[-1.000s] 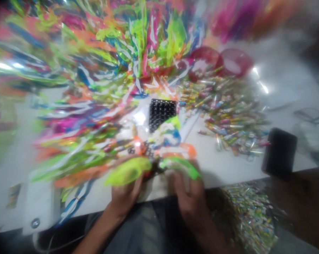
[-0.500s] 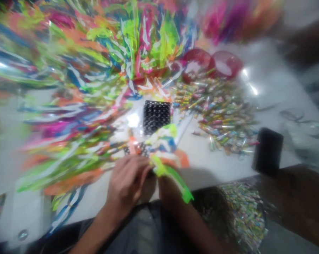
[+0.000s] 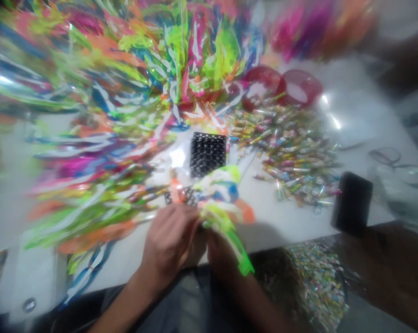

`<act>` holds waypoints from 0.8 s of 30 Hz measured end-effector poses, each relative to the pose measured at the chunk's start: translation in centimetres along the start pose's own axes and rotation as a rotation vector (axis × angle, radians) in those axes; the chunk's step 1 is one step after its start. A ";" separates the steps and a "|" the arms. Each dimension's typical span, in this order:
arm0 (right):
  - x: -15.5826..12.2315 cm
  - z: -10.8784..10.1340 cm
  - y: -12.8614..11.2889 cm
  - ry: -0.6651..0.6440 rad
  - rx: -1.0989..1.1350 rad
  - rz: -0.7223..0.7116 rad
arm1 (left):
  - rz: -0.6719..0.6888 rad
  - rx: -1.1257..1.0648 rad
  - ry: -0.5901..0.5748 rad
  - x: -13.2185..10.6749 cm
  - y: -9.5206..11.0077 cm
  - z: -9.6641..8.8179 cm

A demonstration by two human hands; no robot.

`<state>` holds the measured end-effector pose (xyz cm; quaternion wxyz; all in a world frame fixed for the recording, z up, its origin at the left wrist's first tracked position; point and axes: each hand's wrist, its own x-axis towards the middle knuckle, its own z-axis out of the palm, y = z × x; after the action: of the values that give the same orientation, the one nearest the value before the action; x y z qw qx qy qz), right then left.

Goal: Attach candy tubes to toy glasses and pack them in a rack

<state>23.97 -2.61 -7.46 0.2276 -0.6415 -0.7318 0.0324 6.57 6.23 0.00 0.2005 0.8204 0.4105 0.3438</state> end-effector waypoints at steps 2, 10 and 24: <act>-0.2 0.1 0.1 -0.005 0.012 0.021 | 0.026 -0.009 -0.013 -0.1 -0.1 -0.1; 0.1 0.4 -0.4 0.012 0.048 0.107 | 0.130 -0.002 -0.039 0.0 -0.6 -0.2; 0.8 -0.4 0.2 -0.092 0.137 0.051 | 0.147 -0.064 -0.070 0.1 -0.7 -0.4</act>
<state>24.23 -1.92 -6.89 0.2364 -0.6408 -0.7209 0.1175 5.97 6.78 -0.09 0.2150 0.8530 0.3308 0.3416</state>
